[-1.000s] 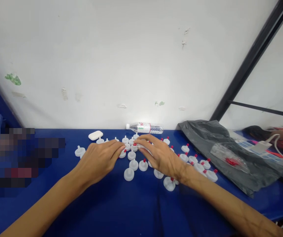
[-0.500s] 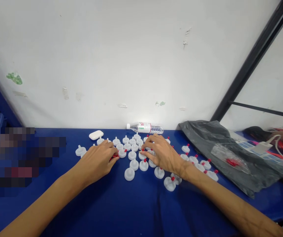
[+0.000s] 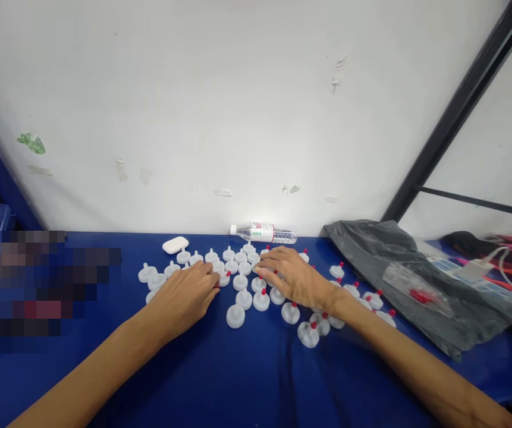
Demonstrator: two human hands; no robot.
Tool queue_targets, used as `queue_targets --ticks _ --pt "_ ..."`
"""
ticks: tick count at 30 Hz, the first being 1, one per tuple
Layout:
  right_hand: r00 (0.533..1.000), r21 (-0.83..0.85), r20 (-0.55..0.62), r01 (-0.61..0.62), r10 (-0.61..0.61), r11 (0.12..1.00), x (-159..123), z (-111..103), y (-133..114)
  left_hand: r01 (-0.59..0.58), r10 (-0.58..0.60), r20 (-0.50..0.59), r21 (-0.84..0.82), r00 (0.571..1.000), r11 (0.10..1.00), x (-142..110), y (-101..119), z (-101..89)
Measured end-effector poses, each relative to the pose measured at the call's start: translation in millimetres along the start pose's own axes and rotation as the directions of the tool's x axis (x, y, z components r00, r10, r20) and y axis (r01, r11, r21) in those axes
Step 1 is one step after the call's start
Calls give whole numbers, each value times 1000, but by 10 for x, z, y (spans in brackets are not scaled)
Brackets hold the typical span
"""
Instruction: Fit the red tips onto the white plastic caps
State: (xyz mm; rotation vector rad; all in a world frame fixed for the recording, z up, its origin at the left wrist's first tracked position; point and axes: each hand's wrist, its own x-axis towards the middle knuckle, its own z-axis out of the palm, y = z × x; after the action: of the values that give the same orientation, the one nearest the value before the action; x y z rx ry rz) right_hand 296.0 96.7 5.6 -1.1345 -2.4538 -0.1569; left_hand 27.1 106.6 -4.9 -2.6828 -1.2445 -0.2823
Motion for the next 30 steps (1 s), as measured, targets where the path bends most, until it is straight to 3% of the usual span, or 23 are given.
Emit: queue_targets --ticks 4,10,18,22,27,30 --pt "996 12 45 72 -72 997 7 1 26 -9 10 12 -15 1000 1000 -7 20 -33" --pt "993 10 25 113 -113 994 26 32 45 -18 17 -32 -40 999 999 -27 56 -100" --pt "986 -25 -153 57 -61 998 20 -48 53 -28 11 -156 -109 988 994 -12 85 -183" --pt "973 -24 -188 129 -131 991 10 -89 -98 -78 45 -201 -159 979 984 -23 130 -220" --pt "965 26 -63 257 -255 966 -7 -95 -362 -147 90 -260 -211 962 966 -30 141 -189" --pt "954 43 -71 295 -291 955 -14 -87 -436 -156 84 -301 -226 950 962 -36 130 -161"
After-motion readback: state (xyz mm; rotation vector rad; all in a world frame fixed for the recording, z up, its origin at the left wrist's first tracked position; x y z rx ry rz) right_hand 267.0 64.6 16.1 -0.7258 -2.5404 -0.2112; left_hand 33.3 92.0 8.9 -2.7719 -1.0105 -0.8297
